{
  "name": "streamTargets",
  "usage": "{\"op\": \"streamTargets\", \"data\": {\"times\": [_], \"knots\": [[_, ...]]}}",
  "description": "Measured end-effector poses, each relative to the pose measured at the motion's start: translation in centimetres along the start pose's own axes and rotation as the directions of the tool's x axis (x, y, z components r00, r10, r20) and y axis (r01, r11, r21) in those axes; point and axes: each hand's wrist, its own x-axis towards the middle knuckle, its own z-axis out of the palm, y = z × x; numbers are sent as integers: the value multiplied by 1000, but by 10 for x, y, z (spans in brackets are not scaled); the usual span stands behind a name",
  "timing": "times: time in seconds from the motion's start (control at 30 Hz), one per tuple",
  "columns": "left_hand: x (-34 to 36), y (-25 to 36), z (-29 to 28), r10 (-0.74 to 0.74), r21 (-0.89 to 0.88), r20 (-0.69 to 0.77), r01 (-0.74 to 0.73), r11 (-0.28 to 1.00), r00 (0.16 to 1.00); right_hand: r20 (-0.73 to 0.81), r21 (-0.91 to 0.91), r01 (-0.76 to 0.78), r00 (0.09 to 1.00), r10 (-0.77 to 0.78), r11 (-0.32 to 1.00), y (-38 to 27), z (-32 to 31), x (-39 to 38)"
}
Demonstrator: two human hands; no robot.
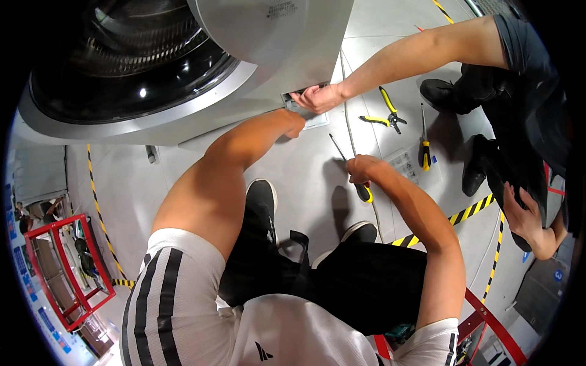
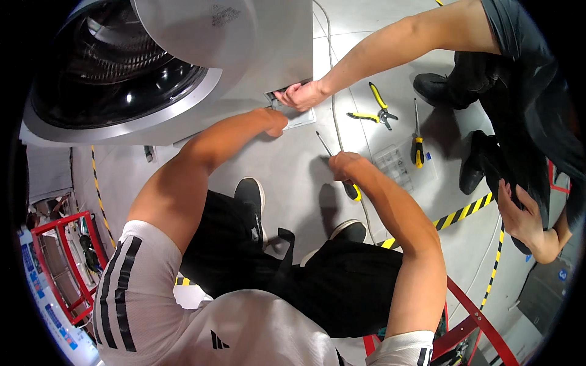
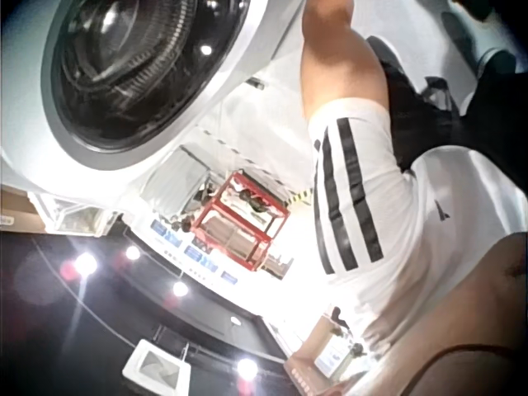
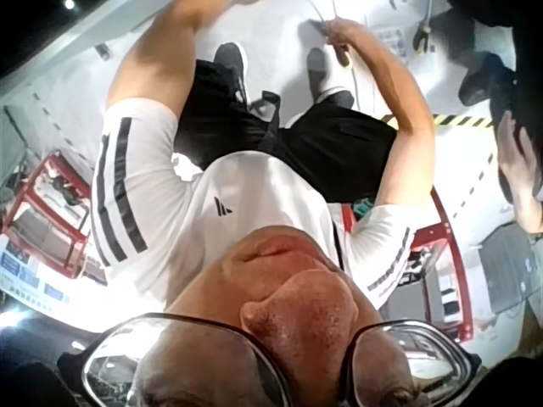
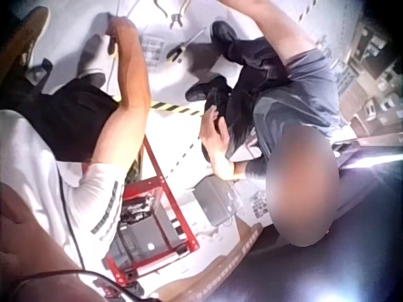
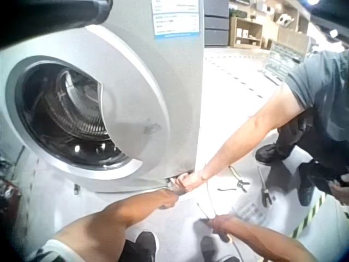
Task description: The person removes and inspects internal components from the lower front panel of a washing machine by hand and with a screwdriver.
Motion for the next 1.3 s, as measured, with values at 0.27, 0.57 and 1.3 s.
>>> {"op": "streamTargets", "data": {"times": [0.27, 0.57, 1.3], "knots": [[-2, 1, 6, -7, 28, 40, 6, 1000, 999, -4, 108, -42, 999, 43, 993, -4, -4, -6], [3, 0, 9, -19, 63, 100, 12, 998, 995, 29, 76, -29, 999, 27, 997, -4, -6, -2], [4, 1, 8, 1, 65, 122, -9, 998, 993, 22, 132, -63, 998, 60, 989, -4, -6, -6]]}}
